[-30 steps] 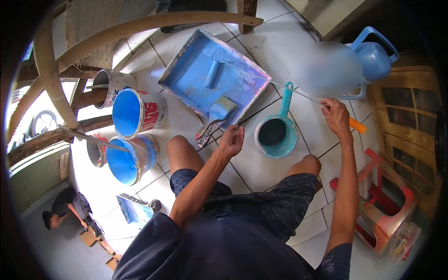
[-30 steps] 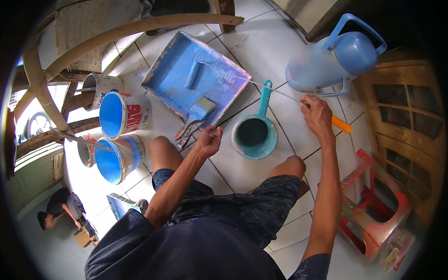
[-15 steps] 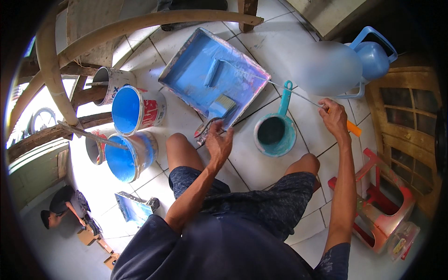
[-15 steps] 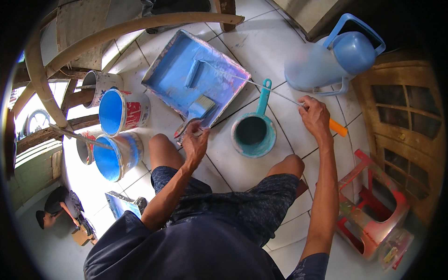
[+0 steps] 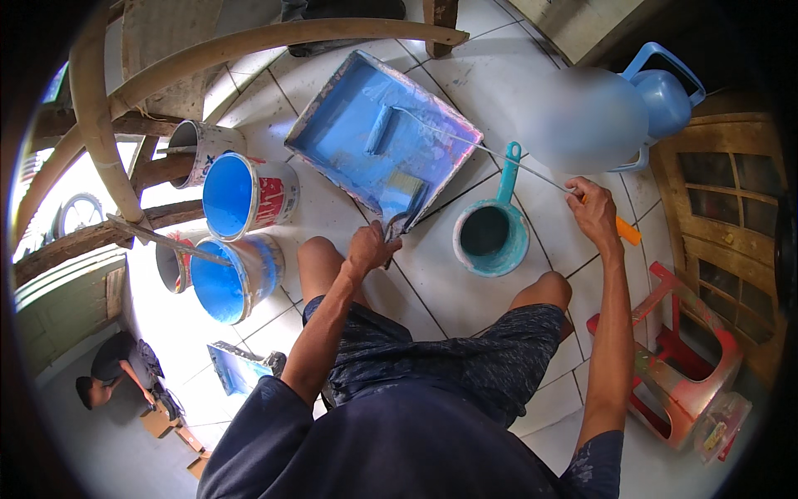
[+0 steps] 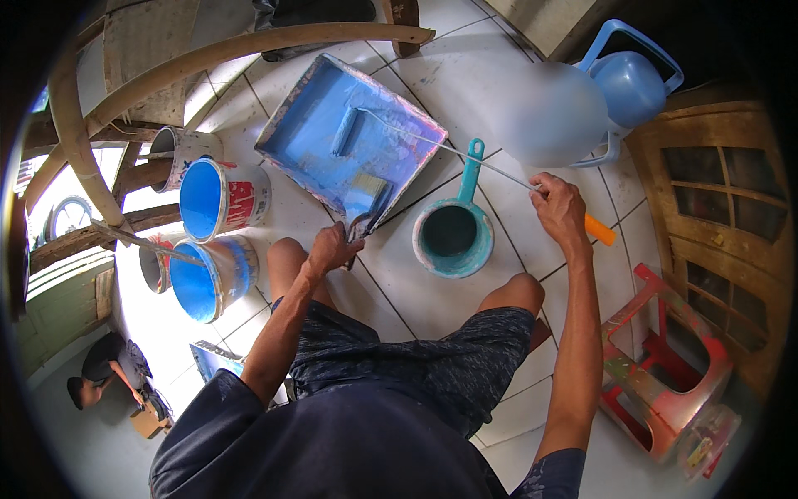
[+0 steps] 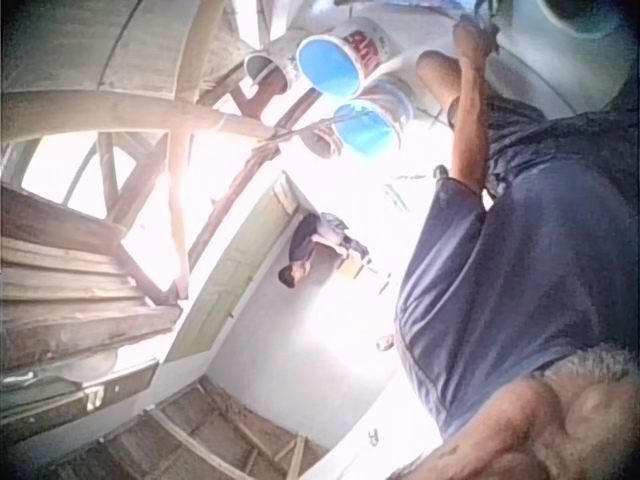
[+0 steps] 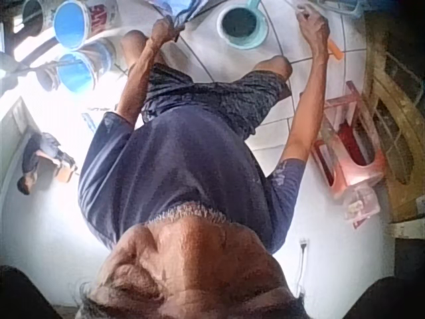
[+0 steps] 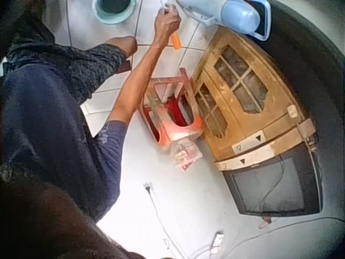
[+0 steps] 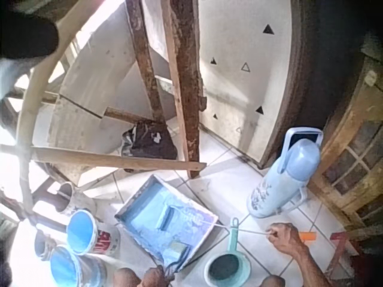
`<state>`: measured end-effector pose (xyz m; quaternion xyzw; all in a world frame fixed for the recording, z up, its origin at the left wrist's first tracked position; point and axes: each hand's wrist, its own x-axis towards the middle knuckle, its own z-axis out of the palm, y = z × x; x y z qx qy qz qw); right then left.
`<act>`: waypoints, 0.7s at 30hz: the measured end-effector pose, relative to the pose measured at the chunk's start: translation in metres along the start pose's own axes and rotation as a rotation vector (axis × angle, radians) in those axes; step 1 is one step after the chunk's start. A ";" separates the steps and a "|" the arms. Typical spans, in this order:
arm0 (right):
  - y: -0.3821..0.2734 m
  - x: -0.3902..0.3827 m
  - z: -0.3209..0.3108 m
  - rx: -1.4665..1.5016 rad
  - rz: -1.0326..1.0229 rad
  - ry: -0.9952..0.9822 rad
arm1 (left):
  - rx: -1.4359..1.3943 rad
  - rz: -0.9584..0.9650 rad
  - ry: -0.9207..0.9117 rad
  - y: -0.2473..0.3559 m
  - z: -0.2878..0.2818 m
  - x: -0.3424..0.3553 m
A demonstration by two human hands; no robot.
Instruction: The person prepares painting supplies by organizing rollers, brushes, and a paint tray on the floor. The person then opens a black plastic bag containing various items, retrieves a blue plastic bag of paint, and holds it over a bucket.
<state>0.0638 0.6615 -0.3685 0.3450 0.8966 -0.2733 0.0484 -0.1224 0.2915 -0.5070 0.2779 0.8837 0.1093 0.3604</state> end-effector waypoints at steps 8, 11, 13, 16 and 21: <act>0.002 0.002 0.000 -0.016 0.003 -0.005 | 0.096 -0.065 0.449 0.038 0.020 -0.027; 0.002 -0.001 -0.003 0.004 0.019 -0.004 | -0.007 0.057 0.654 0.062 0.007 -0.033; 0.002 0.001 -0.005 -0.012 0.008 -0.022 | -0.417 0.025 0.481 0.076 0.012 -0.028; -0.007 0.002 -0.009 -0.005 0.017 -0.037 | -1.448 -0.354 0.025 0.083 0.028 0.008; -0.006 0.004 -0.011 0.042 -0.004 -0.026 | -2.250 -0.903 -0.311 0.096 0.041 0.062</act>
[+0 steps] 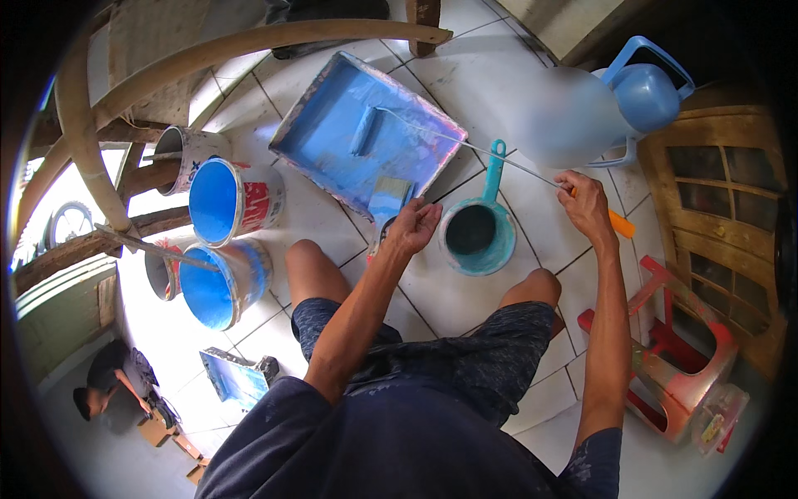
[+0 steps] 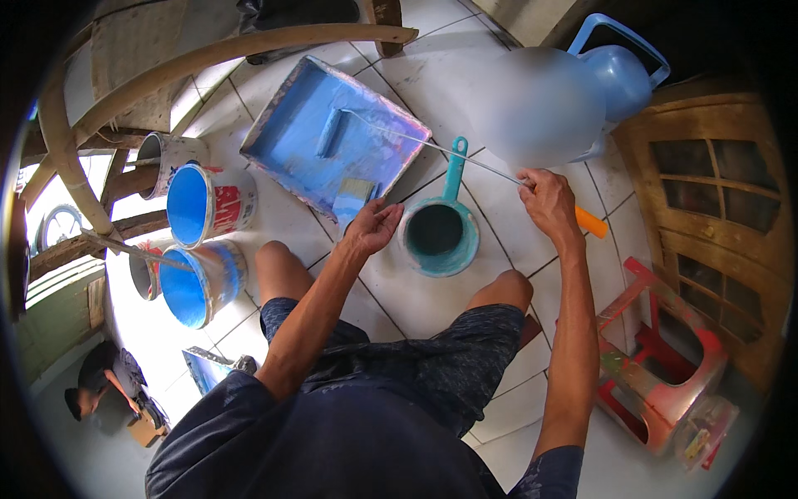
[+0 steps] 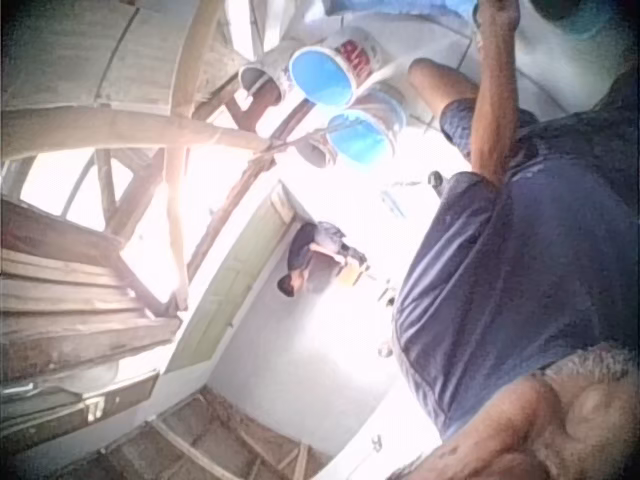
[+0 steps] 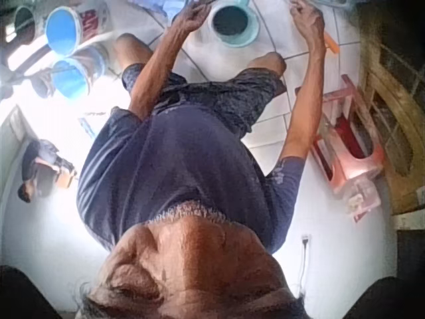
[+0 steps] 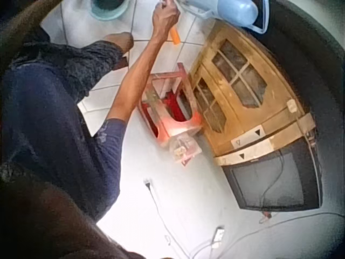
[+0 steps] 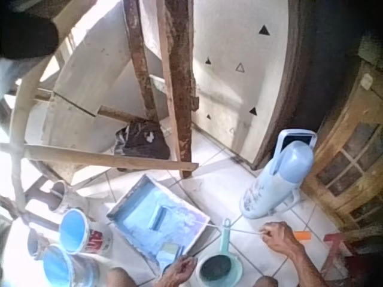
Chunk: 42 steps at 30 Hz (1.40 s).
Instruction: The person prepares painting supplies by organizing rollers, brushes, and a paint tray on the floor. The person then opens a black plastic bag containing various items, retrieves a blue plastic bag of paint, and holds it over a bucket.
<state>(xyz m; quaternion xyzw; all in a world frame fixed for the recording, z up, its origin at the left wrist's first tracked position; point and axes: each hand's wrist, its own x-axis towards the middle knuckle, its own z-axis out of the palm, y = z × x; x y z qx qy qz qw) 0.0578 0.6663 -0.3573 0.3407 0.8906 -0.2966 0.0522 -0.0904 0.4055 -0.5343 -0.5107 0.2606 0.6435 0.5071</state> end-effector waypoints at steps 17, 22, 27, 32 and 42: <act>0.011 0.009 0.008 0.008 -0.056 0.057 | -0.047 0.367 0.017 -0.020 -0.018 0.005; 0.012 0.019 0.015 -0.045 -0.131 0.097 | -0.034 0.378 0.047 -0.012 -0.027 0.002; 0.017 0.033 0.027 -0.073 -0.176 0.143 | -0.038 0.383 0.021 -0.009 -0.036 -0.001; 0.021 0.044 0.048 -0.073 -0.194 0.156 | -0.031 0.369 0.031 -0.006 -0.035 -0.006; 0.017 0.072 0.078 -0.126 -0.233 0.236 | -0.018 0.350 0.051 -0.001 -0.038 -0.014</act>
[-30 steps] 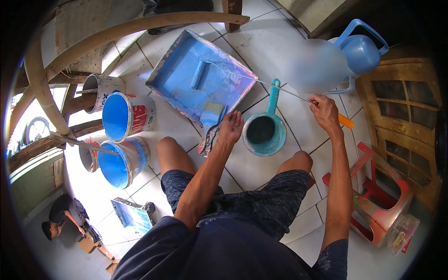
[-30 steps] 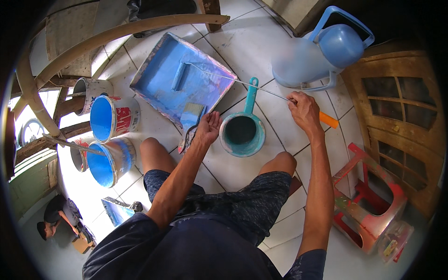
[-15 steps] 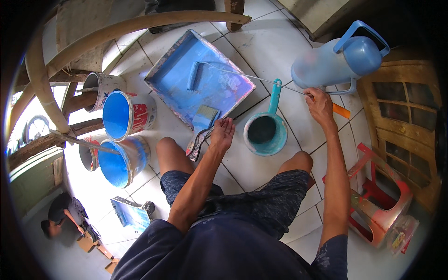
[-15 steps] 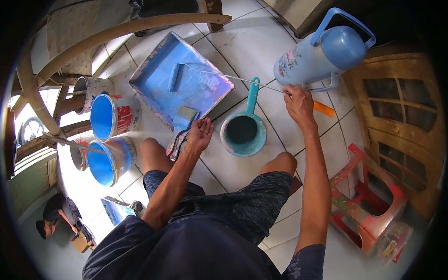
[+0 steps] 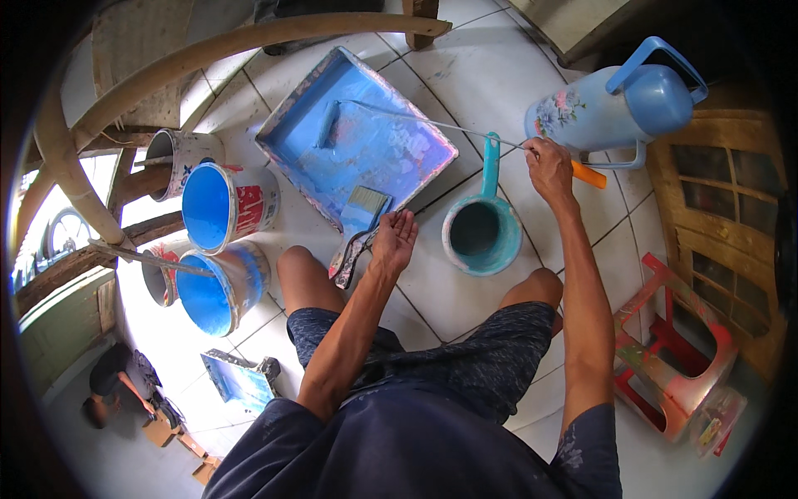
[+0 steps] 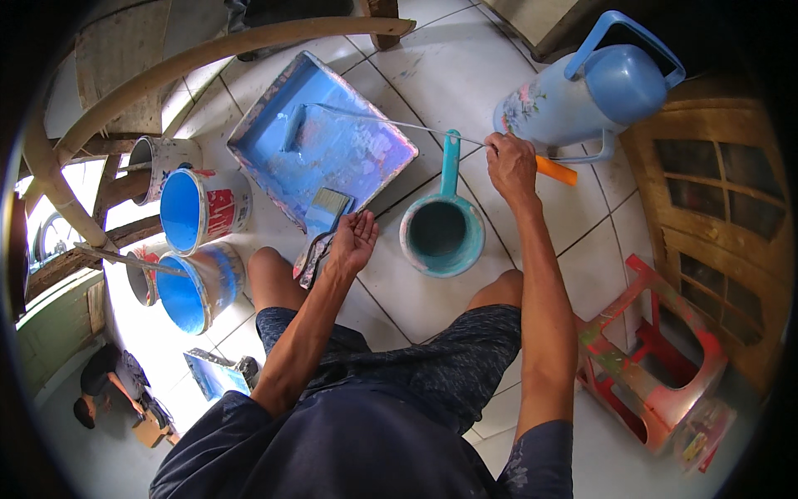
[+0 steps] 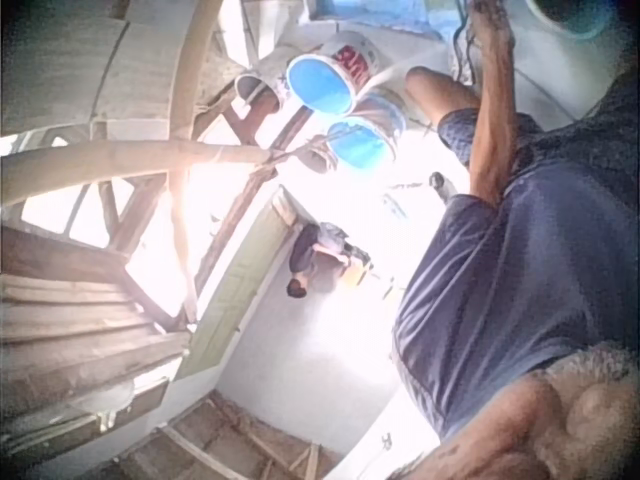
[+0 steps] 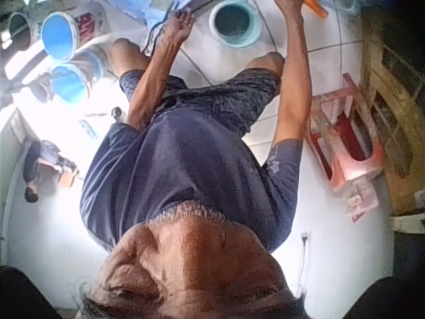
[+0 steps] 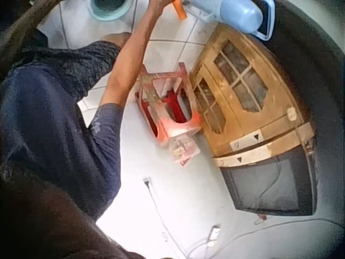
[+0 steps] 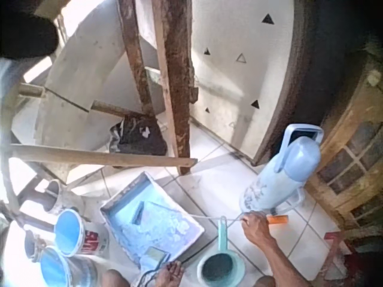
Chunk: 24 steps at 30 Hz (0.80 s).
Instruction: The person prepares painting supplies by organizing rollers, brushes, and a paint tray on the floor. The person then opens a black plastic bag containing various items, retrieves a blue plastic bag of paint, and holds it over a bucket.
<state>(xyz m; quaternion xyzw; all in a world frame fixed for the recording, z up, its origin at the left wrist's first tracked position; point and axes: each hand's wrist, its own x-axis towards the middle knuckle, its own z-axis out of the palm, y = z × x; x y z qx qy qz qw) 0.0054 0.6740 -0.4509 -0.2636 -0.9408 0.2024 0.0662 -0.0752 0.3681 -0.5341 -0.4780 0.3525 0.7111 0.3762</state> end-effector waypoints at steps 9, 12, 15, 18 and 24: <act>-0.023 -0.002 0.000 -0.108 -0.001 -0.029 | 0.038 0.004 -0.016 0.001 -0.005 -0.002; -0.021 -0.017 -0.008 -0.144 -0.045 0.040 | 0.036 0.015 -0.010 0.000 -0.006 0.000; -0.017 -0.039 -0.020 -0.196 -0.076 0.116 | 0.073 -0.003 -0.012 0.000 -0.007 0.004; -0.017 -0.057 -0.032 -0.187 -0.013 0.080 | 0.041 0.010 -0.013 -0.002 -0.008 0.008; -0.022 -0.085 -0.063 -0.228 0.040 0.043 | 0.045 0.011 0.005 -0.002 0.008 0.006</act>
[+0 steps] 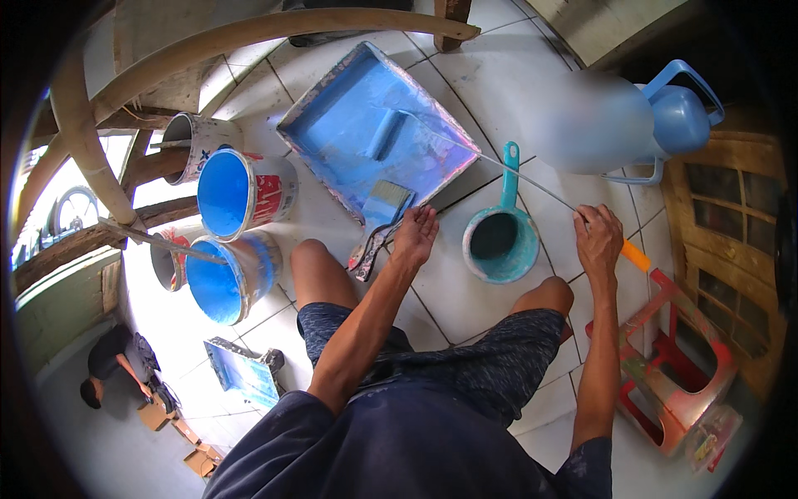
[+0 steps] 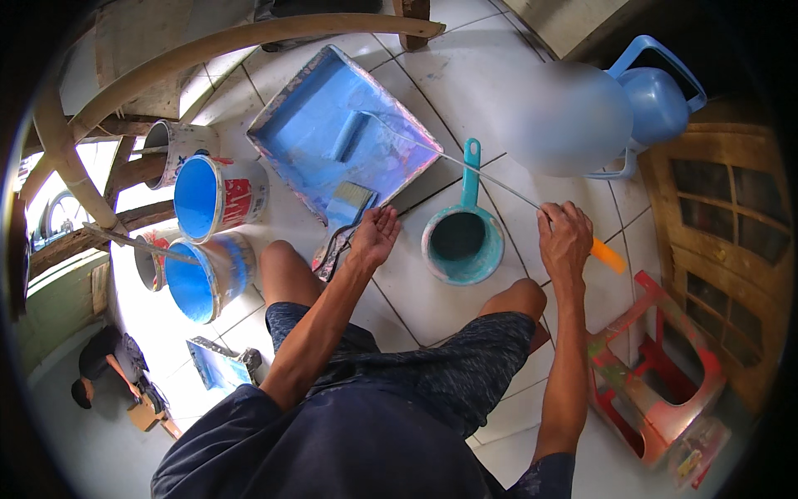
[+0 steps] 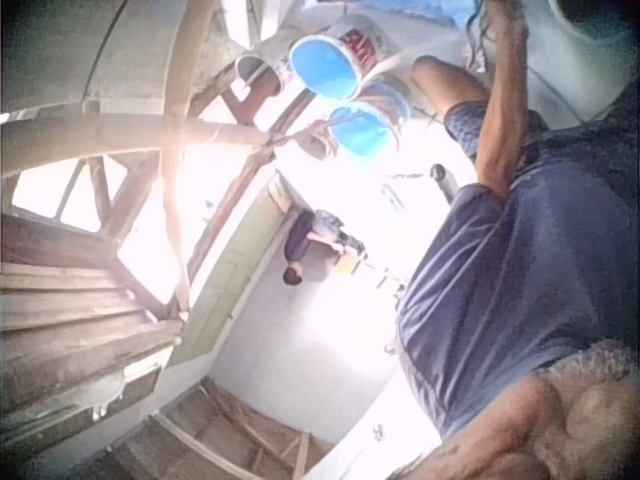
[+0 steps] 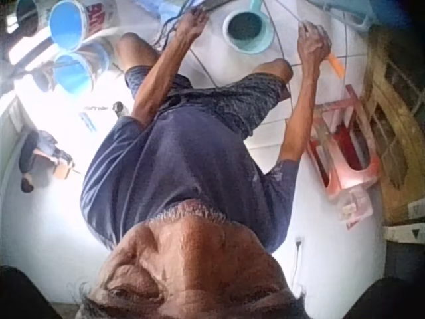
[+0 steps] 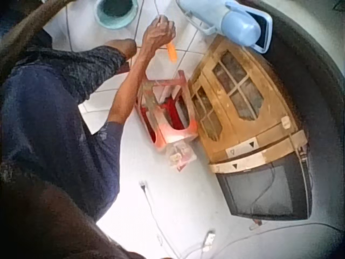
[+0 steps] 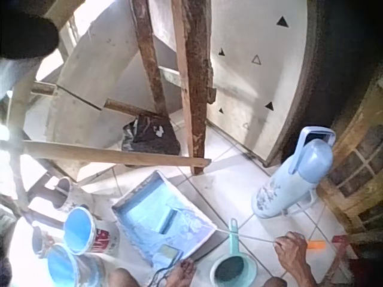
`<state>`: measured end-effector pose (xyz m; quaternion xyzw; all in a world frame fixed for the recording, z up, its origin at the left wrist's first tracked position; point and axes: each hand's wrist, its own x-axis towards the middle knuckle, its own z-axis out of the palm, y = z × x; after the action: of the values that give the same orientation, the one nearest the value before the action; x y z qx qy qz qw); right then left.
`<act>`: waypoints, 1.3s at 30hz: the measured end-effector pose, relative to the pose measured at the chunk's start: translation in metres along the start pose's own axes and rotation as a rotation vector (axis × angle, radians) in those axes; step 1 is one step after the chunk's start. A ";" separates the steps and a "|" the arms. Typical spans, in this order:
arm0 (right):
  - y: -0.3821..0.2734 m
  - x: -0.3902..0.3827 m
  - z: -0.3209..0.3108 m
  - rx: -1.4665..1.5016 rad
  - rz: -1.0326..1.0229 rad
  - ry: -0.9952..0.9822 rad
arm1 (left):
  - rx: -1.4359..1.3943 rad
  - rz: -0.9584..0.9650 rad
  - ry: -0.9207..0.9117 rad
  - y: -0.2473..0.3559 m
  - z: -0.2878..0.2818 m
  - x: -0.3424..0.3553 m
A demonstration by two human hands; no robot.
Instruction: The person prepares painting supplies by organizing rollers, brushes, and a paint tray on the floor. The person then opens a black plastic bag containing various items, retrieves a blue plastic bag of paint, and holds it over a bucket.
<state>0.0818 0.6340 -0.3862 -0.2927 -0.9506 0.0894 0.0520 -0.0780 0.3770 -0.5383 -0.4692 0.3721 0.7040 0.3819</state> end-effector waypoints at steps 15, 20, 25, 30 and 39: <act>-0.001 0.018 0.019 0.199 0.074 -0.219 | -0.119 0.032 -0.101 -0.008 0.041 0.004; 0.002 0.027 0.028 0.211 0.045 -0.246 | -0.166 0.026 -0.113 -0.003 0.060 -0.005; -0.016 0.044 0.024 0.283 0.174 -0.455 | -0.188 0.029 -0.151 0.001 0.065 -0.007; -0.025 0.063 0.040 0.374 0.142 -0.463 | -0.183 0.023 -0.133 0.001 0.066 -0.006; -0.045 0.105 0.042 0.420 0.134 -0.766 | -0.182 0.012 -0.093 0.005 0.063 -0.007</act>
<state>-0.0357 0.6513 -0.4134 -0.2825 -0.8416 0.3856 -0.2516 -0.1042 0.4290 -0.5133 -0.4666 0.2915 0.7581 0.3503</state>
